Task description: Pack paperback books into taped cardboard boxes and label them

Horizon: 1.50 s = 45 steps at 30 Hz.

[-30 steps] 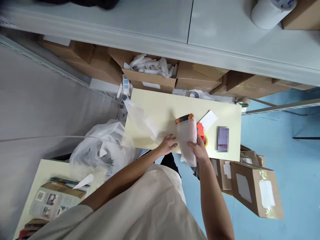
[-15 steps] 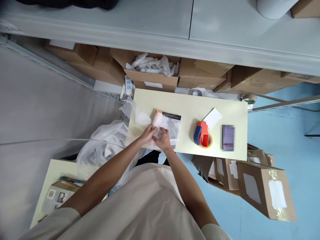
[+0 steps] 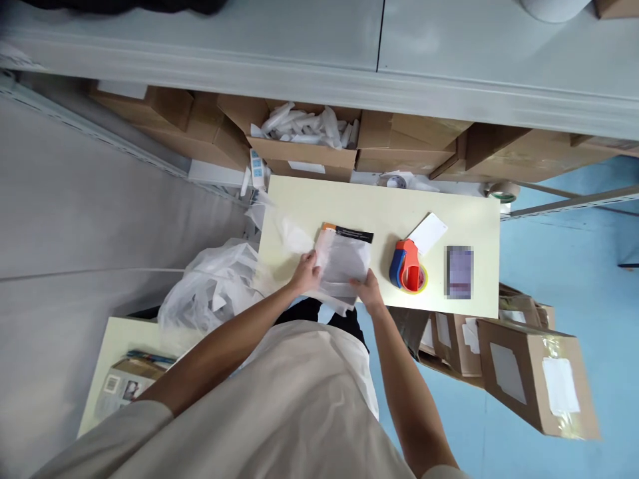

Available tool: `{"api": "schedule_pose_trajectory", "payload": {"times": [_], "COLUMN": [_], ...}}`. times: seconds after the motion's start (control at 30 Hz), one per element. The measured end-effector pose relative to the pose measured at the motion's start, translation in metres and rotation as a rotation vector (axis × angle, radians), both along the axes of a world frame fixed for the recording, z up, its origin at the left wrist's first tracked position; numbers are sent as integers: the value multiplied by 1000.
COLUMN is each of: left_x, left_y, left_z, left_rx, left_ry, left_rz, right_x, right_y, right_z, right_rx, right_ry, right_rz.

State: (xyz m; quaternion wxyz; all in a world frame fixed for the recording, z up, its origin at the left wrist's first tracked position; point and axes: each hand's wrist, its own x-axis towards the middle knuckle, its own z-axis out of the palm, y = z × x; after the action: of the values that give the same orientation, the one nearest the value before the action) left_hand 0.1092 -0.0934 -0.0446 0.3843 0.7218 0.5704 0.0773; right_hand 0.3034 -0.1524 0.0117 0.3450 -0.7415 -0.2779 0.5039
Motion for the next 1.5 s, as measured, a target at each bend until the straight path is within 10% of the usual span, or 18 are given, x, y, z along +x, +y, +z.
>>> {"api": "schedule_pose_trajectory", "payload": {"times": [0.17, 0.33, 0.67, 0.87, 1.1, 1.5], "left_x": [37, 6, -30, -38, -68, -65], "left_y": [-15, 8, 24, 25, 46, 6], "left_z": [19, 21, 21, 35, 11, 10], "left_rx": [9, 124, -115, -426, -209, -11], "left_ry": [-76, 23, -279, -822, -358, 243], "left_rz": [-215, -161, 161, 427, 499, 460], "right_x": [58, 67, -61, -129, -100, -85], "right_y": [-28, -26, 36, 52, 39, 12], "right_z": [21, 42, 62, 32, -2, -42], "right_rx": [-87, -71, -10, 35, 233, -143], "right_ry": [-64, -259, -548, -436, -392, -497], "right_rz": [-154, -87, 271, 427, 374, 241]}}
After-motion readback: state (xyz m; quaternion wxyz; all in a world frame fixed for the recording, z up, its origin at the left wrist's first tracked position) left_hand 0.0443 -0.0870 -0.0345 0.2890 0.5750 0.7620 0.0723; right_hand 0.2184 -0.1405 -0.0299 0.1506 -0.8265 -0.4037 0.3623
